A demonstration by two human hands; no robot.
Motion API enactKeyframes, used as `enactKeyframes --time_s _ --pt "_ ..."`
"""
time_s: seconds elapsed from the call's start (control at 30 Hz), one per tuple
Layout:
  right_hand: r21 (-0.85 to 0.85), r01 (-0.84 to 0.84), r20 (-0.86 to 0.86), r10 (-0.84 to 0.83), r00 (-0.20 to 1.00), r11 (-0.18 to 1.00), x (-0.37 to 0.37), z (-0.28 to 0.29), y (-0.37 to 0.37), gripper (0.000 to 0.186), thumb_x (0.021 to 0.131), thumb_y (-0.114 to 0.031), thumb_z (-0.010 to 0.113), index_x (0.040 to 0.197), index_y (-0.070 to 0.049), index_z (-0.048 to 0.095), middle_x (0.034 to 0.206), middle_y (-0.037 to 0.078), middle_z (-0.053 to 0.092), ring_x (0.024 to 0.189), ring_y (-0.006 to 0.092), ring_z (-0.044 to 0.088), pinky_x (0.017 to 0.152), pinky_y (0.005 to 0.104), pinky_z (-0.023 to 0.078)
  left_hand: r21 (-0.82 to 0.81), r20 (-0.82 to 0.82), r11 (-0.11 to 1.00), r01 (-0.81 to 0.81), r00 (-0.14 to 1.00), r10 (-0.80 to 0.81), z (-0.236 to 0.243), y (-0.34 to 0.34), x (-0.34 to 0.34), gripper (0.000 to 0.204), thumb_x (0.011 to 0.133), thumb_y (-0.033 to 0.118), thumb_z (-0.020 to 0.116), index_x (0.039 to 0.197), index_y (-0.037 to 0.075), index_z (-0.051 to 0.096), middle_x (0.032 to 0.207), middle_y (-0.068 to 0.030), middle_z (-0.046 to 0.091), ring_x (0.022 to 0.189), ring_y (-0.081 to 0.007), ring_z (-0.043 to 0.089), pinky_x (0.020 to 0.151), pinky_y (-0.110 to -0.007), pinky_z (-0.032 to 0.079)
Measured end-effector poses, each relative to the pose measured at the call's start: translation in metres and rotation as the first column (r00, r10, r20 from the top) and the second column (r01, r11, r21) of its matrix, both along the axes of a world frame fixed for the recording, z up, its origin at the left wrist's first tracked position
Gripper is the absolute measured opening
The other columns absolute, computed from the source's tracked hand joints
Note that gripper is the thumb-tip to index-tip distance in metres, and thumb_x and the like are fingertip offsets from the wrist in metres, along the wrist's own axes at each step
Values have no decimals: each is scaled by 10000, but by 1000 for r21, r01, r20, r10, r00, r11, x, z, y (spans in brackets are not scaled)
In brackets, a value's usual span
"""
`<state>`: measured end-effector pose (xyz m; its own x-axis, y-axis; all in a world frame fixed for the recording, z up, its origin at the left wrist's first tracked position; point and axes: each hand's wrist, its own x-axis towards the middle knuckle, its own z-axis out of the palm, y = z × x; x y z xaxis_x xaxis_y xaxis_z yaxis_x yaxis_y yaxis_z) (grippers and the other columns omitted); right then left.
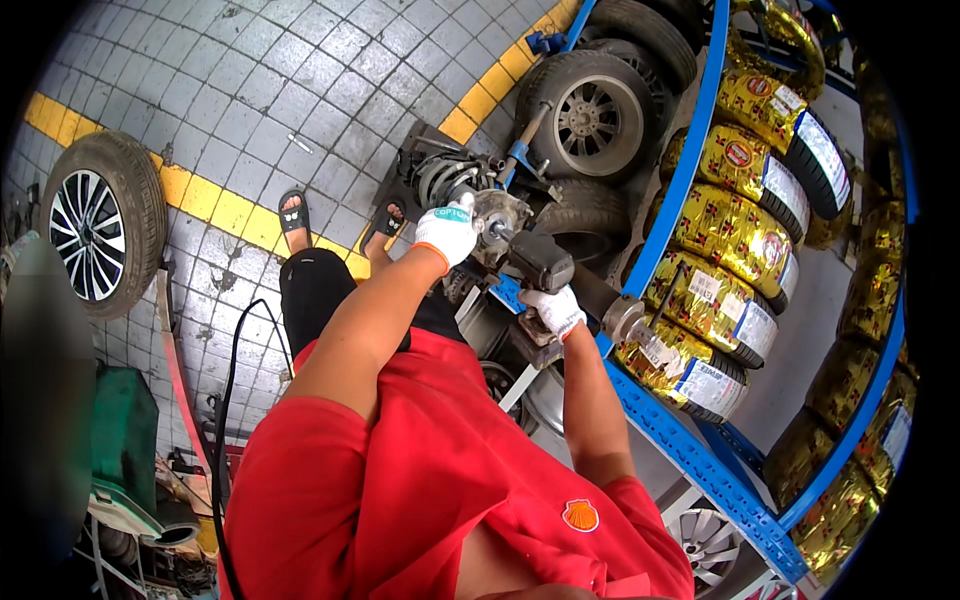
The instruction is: The person uses a power impact wrench to remove bolts from a car suspension assembly clamped in a blue stand. They then use a hammer to separate components and continue disassembling the assembly by hand and with the wrench.
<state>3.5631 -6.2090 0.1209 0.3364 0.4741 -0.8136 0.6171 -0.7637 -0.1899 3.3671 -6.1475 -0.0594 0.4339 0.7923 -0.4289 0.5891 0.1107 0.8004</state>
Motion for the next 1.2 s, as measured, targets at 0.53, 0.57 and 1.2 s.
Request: enactKeyframes --time_s 0.53,0.57,1.2 --pt "-1 47 -59 -47 997 999 0 -3 -6 218 790 -163 780 952 -51 685 803 55 687 662 179 646 642 372 535 -56 4 998 0 1000 0 11 6 -4 495 1029 448 543 1306 39 571 1205 -167 715 1039 -410 707 891 -519 552" --pt "-6 5 -59 -5 998 1000 5 -8 -8 223 791 -167 781 953 -50 685 805 58 688 664 179 646 640 372 535 -73 4 997 6 1000 -6 15 9 -6 500 1028 450 545 1317 43 571 1223 -162 713 1050 -410 706 900 -520 550" --pt "59 135 -99 -129 987 989 -8 -2 -11 239 781 -141 811 966 -55 686 807 48 661 660 171 621 606 338 523 -197 -49 979 57 996 -68 38 15 -11 581 1044 469 503 1494 103 465 1373 -125 673 1221 -398 652 1014 -612 490"
